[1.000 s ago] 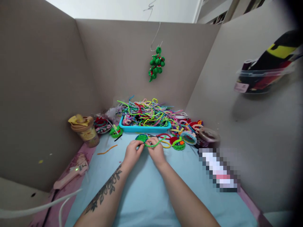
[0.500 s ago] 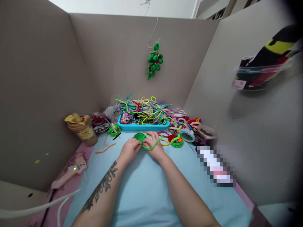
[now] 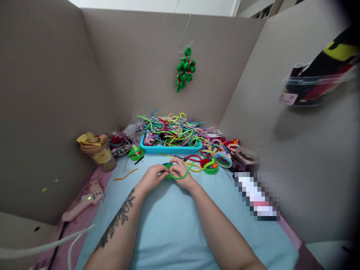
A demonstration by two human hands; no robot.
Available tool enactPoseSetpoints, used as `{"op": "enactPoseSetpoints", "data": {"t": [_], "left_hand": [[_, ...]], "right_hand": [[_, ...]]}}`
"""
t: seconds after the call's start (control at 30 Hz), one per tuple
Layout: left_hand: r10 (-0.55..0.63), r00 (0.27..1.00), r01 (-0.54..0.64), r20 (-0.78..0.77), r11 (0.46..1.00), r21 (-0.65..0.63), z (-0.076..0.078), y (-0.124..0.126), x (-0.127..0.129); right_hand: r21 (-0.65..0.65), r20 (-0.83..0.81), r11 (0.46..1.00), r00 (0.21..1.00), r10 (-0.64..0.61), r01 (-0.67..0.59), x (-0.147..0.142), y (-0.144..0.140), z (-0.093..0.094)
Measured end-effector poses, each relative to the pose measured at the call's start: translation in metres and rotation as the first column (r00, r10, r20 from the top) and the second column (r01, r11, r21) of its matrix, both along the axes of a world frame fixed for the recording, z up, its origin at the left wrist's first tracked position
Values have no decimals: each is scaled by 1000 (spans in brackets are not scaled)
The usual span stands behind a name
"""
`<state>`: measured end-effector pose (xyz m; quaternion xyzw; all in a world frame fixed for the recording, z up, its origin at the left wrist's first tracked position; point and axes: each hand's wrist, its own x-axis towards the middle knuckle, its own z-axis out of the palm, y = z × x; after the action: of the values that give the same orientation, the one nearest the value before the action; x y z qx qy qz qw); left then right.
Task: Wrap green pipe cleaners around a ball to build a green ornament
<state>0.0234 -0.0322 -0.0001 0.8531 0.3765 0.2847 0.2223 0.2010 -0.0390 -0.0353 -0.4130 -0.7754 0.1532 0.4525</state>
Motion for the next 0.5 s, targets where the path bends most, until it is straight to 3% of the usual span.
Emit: {"op": "enactPoseSetpoints", "data": {"t": [0.1, 0.3, 0.5], "left_hand": [[43, 997, -38, 57, 996, -74, 1, 1, 0], [274, 942, -247, 195, 957, -153, -7, 7, 3], [276, 936, -246, 217, 957, -153, -13, 7, 8]], "right_hand": [[-39, -93, 998, 995, -44, 40, 0, 0, -1], [-123, -266, 992, 963, -36, 3, -4, -7, 5], [-158, -418, 983, 895, -155, 96, -13, -7, 9]]}}
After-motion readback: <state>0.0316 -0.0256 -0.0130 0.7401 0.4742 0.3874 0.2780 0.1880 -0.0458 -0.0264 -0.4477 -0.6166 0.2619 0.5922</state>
